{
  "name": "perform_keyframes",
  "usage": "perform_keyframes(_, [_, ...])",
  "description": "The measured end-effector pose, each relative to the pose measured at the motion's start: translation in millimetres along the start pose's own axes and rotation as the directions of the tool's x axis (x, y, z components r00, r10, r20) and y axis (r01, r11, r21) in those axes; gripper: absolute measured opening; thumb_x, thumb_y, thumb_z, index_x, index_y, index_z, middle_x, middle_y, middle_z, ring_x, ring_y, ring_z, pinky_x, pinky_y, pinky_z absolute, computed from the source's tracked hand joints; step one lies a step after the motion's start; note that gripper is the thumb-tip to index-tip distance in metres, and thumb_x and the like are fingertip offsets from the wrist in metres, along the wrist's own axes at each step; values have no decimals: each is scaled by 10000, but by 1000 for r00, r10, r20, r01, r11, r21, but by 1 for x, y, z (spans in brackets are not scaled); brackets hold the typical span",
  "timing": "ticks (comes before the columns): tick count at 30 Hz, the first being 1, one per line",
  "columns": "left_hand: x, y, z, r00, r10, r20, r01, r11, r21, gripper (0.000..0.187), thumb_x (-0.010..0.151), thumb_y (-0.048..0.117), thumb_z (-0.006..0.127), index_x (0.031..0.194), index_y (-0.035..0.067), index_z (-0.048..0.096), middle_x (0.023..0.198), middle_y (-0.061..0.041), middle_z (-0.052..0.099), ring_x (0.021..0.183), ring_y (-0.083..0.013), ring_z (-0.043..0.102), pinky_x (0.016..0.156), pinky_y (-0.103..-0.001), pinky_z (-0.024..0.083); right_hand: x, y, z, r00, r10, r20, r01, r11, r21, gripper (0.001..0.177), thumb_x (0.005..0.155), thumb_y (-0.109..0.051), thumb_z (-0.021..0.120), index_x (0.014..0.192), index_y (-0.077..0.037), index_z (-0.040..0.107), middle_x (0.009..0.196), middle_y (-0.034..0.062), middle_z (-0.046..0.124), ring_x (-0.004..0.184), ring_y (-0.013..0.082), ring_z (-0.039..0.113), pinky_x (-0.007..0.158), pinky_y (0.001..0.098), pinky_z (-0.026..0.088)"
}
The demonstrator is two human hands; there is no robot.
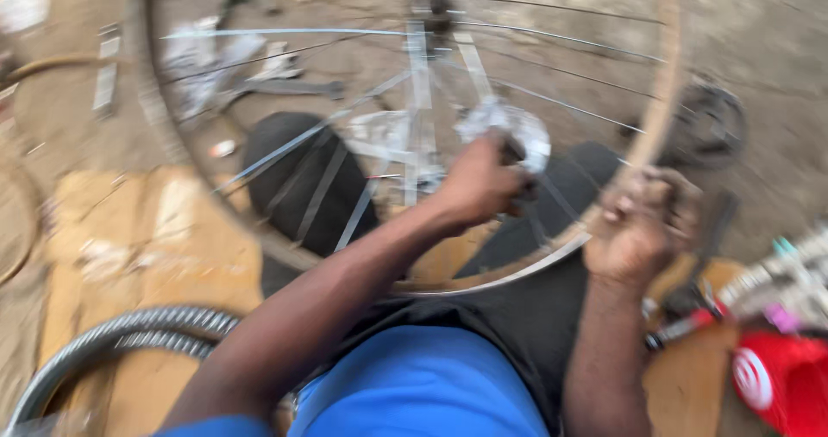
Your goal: The person is sitting on the floor and repairing a bicycle wheel by hand. They are inserting and tightening spokes into the rim and hub, occasionally rotating the wheel to access different sections.
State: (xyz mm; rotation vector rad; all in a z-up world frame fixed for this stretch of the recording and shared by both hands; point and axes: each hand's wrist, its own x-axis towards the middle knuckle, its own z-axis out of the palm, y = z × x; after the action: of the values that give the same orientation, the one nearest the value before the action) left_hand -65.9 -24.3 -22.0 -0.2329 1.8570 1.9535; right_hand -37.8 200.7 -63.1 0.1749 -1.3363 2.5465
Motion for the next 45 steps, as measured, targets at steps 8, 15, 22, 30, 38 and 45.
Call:
perform_keyframes(8, [-33, 4, 5, 989, -115, 89, 116, 993, -9, 241, 824, -6, 714, 980, -34, 532, 816, -120, 727, 691, -149, 762, 572, -298, 631, -98, -52, 15, 952, 246, -183, -253, 967, -20, 228, 923, 53, 634, 1143, 32, 690, 1090, 163, 667, 759, 170, 602, 630, 263, 495])
perform_keyframes(15, [-63, 1, 17, 945, -279, 173, 269, 960, 78, 292, 750, 7, 773, 927, -28, 545, 767, -127, 749, 674, -187, 750, 548, -305, 605, -129, -19, 10, 977, -18, -214, -4, 995, -102, 134, 957, 57, 567, 990, 77, 695, 975, 177, 677, 721, 148, 599, 623, 226, 478])
perform_keyframes(22, [-25, 9, 56, 1000, 11, 20, -18, 928, 372, 301, 745, 150, 826, 892, -21, 627, 750, -174, 734, 713, -272, 757, 659, -400, 594, -68, -22, -1, 934, 69, -352, -51, 997, 59, 134, 963, 26, 565, 1039, 55, 671, 953, 153, 645, 713, 126, 576, 607, 247, 488])
perform_keyframes(30, [-13, -7, 67, 991, 129, -22, -107, 898, 428, 384, 754, 110, 808, 968, -56, 536, 792, -243, 708, 792, -422, 727, 705, -464, 582, -124, -32, 15, 964, 82, -252, -238, 686, -687, 130, 867, 123, 685, 961, 33, 684, 937, 103, 696, 727, 84, 613, 616, 228, 500])
perform_keyframes(38, [-12, 16, 61, 998, -27, 48, 2, 889, 458, 362, 787, 113, 778, 975, -65, 525, 821, -243, 709, 807, -379, 747, 722, -434, 606, -107, -21, 14, 987, -19, -159, -102, 688, -719, 183, 882, 124, 766, 909, -5, 639, 886, 37, 656, 805, 65, 624, 721, 211, 537])
perform_keyframes(45, [-12, 21, 56, 996, -69, 59, 31, 870, 493, 352, 804, 109, 751, 996, -83, 528, 835, -248, 714, 826, -357, 753, 749, -415, 610, -99, -23, 18, 991, 62, -119, -126, 732, -669, 200, 877, 52, 815, 887, -29, 632, 867, 26, 658, 789, 48, 611, 689, 197, 529])
